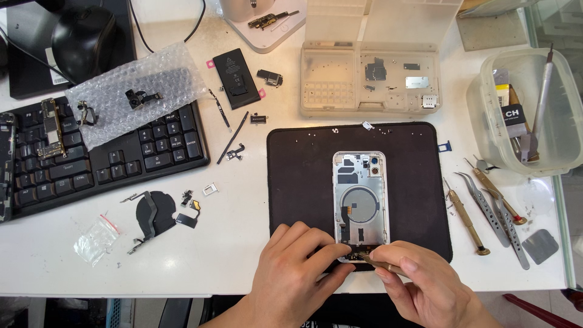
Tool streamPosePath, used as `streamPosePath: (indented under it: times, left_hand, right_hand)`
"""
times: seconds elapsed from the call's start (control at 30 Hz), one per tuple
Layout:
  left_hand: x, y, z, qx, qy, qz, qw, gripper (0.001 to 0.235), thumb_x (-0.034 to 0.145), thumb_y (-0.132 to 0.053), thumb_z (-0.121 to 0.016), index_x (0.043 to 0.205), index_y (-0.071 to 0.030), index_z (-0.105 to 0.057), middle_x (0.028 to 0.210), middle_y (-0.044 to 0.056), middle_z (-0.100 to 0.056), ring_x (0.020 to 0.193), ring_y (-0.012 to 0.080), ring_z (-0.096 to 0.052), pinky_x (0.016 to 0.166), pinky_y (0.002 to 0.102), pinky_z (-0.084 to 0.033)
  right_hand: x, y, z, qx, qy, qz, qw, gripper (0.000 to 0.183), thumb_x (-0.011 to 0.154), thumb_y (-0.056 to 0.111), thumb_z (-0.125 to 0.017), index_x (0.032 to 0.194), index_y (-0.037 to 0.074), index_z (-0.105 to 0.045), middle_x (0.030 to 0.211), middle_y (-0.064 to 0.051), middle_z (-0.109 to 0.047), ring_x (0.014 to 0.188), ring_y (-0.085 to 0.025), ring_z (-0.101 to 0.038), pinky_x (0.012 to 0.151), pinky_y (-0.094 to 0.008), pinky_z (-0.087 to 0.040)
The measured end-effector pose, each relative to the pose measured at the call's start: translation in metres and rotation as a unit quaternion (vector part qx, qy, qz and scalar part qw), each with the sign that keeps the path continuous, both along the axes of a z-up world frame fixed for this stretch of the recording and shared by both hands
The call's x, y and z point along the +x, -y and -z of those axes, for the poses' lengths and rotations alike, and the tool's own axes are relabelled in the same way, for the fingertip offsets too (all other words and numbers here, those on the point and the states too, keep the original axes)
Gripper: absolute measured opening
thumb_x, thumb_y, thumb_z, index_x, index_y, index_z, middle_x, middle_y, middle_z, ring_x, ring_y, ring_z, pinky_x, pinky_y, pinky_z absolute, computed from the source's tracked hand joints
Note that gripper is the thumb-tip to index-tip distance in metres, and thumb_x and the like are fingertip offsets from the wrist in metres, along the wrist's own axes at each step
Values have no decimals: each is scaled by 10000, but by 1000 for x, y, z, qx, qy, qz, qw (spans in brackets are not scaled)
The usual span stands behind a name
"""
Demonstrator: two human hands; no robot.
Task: The person uses a screwdriver to remove screws from the back of a disassembled smartphone. They then use tweezers to lift and remove a small internal component from the device.
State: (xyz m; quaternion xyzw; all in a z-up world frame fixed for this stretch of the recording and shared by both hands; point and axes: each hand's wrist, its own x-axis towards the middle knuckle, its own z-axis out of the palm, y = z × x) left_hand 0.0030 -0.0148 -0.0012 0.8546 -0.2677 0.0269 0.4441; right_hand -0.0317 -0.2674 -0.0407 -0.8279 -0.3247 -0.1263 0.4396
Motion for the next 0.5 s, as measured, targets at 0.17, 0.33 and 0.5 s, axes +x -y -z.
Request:
streamPosePath:
  times: [0.17, 0.33, 0.5]
  left_hand:
    - [0, 0, -1, -2, 4, -1, 1000, 289, 759, -196, -896, 997, -95, -766, 904, -16, -665, 821, 158, -589, 696, 318, -415]
    - [1, -1, -2, -8, 9, 0, 1000, 279, 771, -192, -892, 997, -95, -763, 904, -16, -662, 828, 161, -589, 703, 318, -416]
    - [0, -2, -4, -11, 15, -5, 1000, 272, 770, -192, -891, 990, -100, -760, 897, -16, -658, 828, 165, -587, 708, 320, -415]
  right_hand:
    - [5, -3, -9, -13, 4, -14, 1000, 767, 932, -19, -668, 1544, 89, -219, 1000, -204, -721, 858, -261, -784, 769, -392, -673]
    - [19, -13, -28, -11, 41, -32, 999, 673, 920, -61, -662, 1476, 90, -313, 1019, -187, -715, 855, -267, -769, 759, -396, -658]
    - [27, -17, -54, 2, -15, -67, 998, 538, 900, -96, -638, 1358, 119, -455, 1091, -178, -736, 966, -286, -744, 820, -403, -638]
